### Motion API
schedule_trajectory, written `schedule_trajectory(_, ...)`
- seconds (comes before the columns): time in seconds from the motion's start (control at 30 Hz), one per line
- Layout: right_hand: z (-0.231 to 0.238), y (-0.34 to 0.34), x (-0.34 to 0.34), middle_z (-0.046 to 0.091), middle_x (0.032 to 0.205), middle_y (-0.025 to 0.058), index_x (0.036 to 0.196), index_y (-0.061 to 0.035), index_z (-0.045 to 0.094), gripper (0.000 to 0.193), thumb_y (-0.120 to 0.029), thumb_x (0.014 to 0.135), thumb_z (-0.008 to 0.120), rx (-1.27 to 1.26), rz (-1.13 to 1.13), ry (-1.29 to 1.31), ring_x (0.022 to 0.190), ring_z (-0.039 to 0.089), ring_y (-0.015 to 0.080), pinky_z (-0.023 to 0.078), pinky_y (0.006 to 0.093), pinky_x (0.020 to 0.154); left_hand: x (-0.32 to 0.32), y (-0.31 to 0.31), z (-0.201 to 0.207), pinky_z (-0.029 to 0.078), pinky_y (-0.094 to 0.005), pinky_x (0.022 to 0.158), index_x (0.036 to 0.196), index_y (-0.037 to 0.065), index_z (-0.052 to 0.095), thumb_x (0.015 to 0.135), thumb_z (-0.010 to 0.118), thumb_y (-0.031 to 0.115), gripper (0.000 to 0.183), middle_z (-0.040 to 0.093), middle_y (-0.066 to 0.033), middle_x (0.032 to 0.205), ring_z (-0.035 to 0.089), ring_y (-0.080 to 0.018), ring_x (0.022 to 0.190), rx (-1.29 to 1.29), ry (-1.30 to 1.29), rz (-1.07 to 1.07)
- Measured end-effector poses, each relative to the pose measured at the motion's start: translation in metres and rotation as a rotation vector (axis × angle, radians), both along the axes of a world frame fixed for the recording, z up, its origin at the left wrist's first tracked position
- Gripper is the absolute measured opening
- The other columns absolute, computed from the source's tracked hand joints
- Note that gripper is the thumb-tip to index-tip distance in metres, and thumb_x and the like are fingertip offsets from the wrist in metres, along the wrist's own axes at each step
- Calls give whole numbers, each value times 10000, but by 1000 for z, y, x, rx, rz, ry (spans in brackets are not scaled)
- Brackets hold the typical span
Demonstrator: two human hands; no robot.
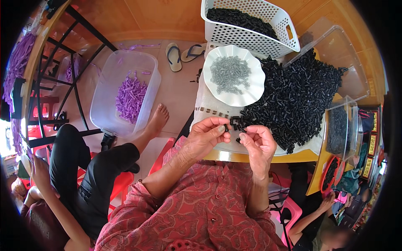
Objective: The person assembles small components by picking up pins from a plate and inserting them into plastic cylinders by hand.
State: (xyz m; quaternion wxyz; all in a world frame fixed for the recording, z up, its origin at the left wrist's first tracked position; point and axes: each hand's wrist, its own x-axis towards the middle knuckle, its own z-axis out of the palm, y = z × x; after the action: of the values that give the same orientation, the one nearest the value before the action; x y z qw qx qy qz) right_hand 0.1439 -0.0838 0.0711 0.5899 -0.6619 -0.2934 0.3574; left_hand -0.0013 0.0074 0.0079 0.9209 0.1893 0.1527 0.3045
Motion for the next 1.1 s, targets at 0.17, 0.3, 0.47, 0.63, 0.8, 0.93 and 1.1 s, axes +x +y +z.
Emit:
schedule_trajectory(0.17, -5, 2, -6, 612, 831, 19, 998, 15, 609, 217, 86, 809, 687, 7, 24, -7, 713, 563, 49, 470, 183, 649, 2, -1, 1, 541, -336, 805, 1182, -13, 582, 959, 519, 23, 235, 625, -113, 1056, 627, -181, 886, -10, -19, 2)
schedule_trajectory(0.3, -6, 3, -8, 607, 854, 17, 1007, 19, 615, 226, 94, 807, 686, 17, 58, -44, 721, 557, 43, 464, 182, 647, 1, -2, -2, 542, -329, 792, 1177, -16, 583, 957, 523, 26, 232, 626, -118, 1049, 626, -178, 881, -5, -50, 7)
schedule_trajectory(0.47, -7, 6, -11, 607, 895, 46, 938, 33, 637, 158, 93, 802, 690, 69, 80, -115, 724, 570, 63, 476, 188, 646, 1, -2, -3, 540, -312, 768, 1160, -19, 586, 954, 534, 38, 220, 628, -123, 1027, 625, -177, 860, -35, -61, 26)
schedule_trajectory(0.63, -5, 7, -14, 606, 933, 75, 902, 39, 646, 140, 107, 791, 694, 105, 105, -181, 748, 578, 70, 481, 190, 638, 1, -2, -2, 539, -299, 761, 1155, -18, 588, 951, 536, 27, 216, 632, -118, 1013, 620, -166, 829, -37, -80, 35)
schedule_trajectory(0.8, -3, 7, -14, 603, 944, 88, 901, 48, 641, 135, 119, 794, 682, 118, 140, -148, 772, 622, 103, 513, 204, 661, 1, -3, -2, 538, -294, 756, 1156, -13, 589, 948, 537, 16, 216, 635, -114, 1009, 613, -158, 799, -43, -55, 43)
schedule_trajectory(0.93, -2, 10, -16, 598, 947, 98, 899, 63, 636, 115, 127, 807, 661, 135, 144, -53, 791, 662, 149, 539, 222, 685, 1, -4, -1, 535, -289, 761, 1156, -8, 595, 946, 537, 8, 219, 637, -113, 1019, 610, -157, 808, -38, -37, 55)
schedule_trajectory(1.1, 1, 11, -16, 591, 944, 109, 909, 79, 632, 105, 137, 821, 634, 142, 171, -77, 816, 685, 202, 564, 248, 713, 2, -5, -2, 533, -287, 771, 1156, -10, 601, 943, 538, -2, 223, 639, -113, 1024, 607, -155, 824, -31, -31, 59)
